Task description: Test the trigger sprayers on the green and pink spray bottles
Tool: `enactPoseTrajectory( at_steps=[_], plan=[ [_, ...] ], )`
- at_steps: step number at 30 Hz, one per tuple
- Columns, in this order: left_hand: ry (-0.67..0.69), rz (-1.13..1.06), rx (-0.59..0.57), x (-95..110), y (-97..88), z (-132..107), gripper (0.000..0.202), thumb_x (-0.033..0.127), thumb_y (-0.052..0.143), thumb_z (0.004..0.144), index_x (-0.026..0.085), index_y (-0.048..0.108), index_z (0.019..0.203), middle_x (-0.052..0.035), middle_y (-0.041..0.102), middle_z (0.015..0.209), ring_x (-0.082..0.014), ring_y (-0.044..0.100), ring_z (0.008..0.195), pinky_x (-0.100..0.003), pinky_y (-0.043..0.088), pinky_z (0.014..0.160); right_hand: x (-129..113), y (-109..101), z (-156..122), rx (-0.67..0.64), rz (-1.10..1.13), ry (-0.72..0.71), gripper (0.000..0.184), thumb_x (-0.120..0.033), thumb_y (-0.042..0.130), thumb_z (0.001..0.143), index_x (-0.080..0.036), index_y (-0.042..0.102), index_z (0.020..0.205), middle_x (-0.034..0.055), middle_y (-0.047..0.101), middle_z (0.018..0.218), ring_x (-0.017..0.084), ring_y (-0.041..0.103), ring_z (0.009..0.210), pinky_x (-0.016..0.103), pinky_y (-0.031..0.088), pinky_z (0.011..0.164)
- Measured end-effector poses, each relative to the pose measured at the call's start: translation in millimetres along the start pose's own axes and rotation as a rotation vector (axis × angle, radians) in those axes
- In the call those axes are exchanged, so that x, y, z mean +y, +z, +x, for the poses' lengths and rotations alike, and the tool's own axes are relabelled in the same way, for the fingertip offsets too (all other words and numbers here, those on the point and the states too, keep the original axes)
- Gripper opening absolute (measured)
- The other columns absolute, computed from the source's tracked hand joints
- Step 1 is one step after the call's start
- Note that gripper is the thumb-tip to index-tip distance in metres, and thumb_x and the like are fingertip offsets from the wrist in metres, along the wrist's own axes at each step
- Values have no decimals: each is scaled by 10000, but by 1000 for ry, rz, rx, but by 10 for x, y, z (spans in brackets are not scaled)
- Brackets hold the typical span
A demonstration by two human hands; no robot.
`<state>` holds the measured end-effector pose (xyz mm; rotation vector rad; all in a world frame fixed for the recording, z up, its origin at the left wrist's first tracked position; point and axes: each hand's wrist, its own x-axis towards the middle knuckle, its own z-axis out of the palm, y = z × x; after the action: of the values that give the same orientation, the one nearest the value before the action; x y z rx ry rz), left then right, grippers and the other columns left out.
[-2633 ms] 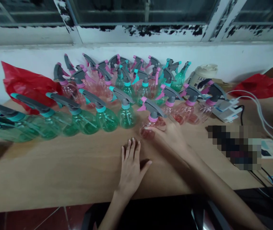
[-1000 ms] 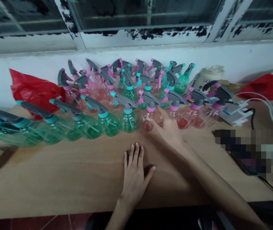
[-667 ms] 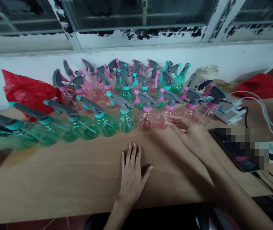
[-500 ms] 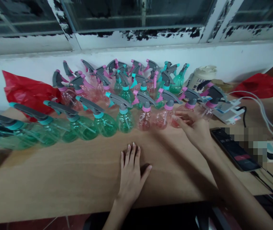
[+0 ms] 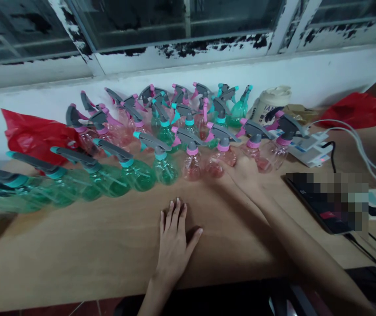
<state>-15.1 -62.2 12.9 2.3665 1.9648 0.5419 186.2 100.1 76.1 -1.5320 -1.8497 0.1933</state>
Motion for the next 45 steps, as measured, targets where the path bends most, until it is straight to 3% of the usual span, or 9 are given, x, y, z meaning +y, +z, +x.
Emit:
enactPoseTrajectory(
  at_steps=[6,10,14,23,29,32,37,42,45],
  plan=[
    [13,20,9,-1,-10,18,586,421,445,949,124,288,1429,-164,317,1496,-292,227,1402,-530,208,1116,-81,-128,-101,-56,-137,61,537,-566,501,844,-126,580,1143,188,692,995,352,677,787,410,472,601],
    [20,36,10,-9,-6,35,582,409,464,940,116,307,1418,-169,335,1485,-296,225,1402,-527,207,1117,-133,-235,-248,-75,-239,40,549,-602,526,815,-129,567,1090,184,671,1041,351,679,760,383,458,540],
    [6,21,13,22,-18,63,613,404,502,922,120,289,1421,-175,370,1462,-305,251,1391,-545,223,1105,-167,-316,-476,-84,-293,3,577,-650,536,784,-140,565,1051,161,686,964,328,682,688,355,440,489],
    [-16,-301,-4,376,-47,128,910,350,682,806,260,75,1479,-141,353,1474,-330,328,1353,-565,284,1075,-451,-482,-1054,-39,-342,-63,633,-725,368,817,-137,602,839,104,661,624,259,641,449,304,358,372],
    [-67,-564,-12,429,-80,61,826,242,658,801,256,160,1460,-123,459,1377,-285,496,1235,-464,469,973,-575,-494,-1291,-52,-259,-99,674,-721,324,830,-121,623,900,115,667,701,221,624,428,312,388,358],
    [-68,-596,-4,409,-117,11,765,229,645,810,245,210,1440,-122,497,1327,-272,541,1185,-452,489,954,-585,-493,-1333,-110,-194,-111,678,-731,349,808,-125,630,925,129,663,794,238,654,541,335,444,426],
    [-85,-590,4,409,-172,-54,736,300,673,814,263,255,1420,-112,512,1306,-284,548,1171,-470,495,942,-554,-558,-1232,-254,-2,-82,485,-624,537,800,-170,636,938,113,673,913,310,644,893,428,517,702],
    [-80,-582,-60,455,-209,-91,770,380,697,808,277,255,1429,-113,500,1332,-309,512,1212,-504,476,959,-526,-575,-1061,-478,481,-45,519,-492,704,724,-242,577,1161,60,667,1064,229,654,918,373,540,768],
    [-66,-579,-79,491,-219,-103,819,383,704,804,274,216,1453,-118,487,1349,-309,511,1215,-504,470,967,-535,-524,-1015,-537,692,-33,572,-391,720,726,-279,521,1250,45,652,1133,185,669,885,325,552,728]
  ],
)
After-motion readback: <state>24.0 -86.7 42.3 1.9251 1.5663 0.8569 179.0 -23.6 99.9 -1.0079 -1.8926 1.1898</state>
